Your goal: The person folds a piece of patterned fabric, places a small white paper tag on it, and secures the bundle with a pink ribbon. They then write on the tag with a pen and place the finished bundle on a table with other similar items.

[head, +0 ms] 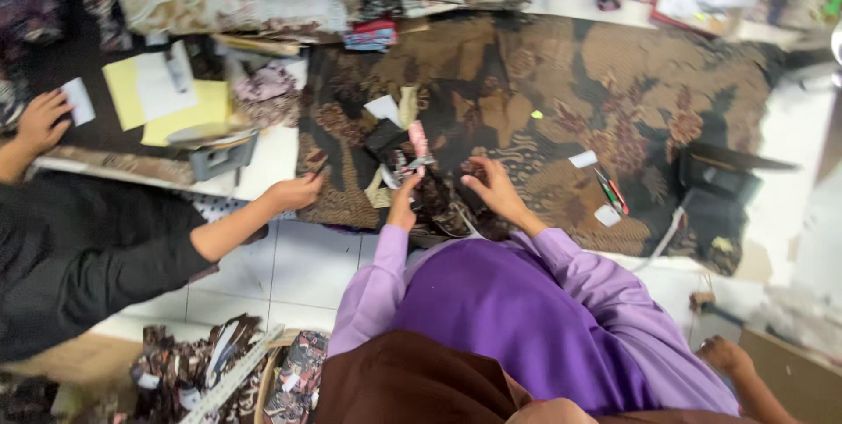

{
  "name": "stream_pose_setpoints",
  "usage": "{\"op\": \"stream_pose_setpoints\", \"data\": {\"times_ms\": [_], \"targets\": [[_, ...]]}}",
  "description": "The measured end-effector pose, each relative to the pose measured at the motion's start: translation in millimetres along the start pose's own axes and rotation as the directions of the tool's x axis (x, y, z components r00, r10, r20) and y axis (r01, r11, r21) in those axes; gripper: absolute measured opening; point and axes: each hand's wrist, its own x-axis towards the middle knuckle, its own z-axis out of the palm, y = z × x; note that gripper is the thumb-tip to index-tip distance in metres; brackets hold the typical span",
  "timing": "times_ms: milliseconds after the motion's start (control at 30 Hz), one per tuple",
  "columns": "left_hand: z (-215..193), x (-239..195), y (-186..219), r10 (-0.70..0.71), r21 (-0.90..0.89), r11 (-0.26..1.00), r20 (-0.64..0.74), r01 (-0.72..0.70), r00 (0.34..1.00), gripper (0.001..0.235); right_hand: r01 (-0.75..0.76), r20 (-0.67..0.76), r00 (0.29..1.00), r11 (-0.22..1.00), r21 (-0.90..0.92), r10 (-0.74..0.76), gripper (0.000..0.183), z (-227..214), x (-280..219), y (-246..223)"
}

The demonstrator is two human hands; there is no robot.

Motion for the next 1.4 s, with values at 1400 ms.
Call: {"op": "stream_pose_setpoints", "data": {"times_ms": [1400], "targets": [[-246.6,-257.9,-77.8,0.226,-0.086,0.946,-0.511,-0.311,0.830,0.035,0.182,0.831,0.556,0.977,-0.108,-0.012,0.031,161.6,-25.9,-66.4]]}}
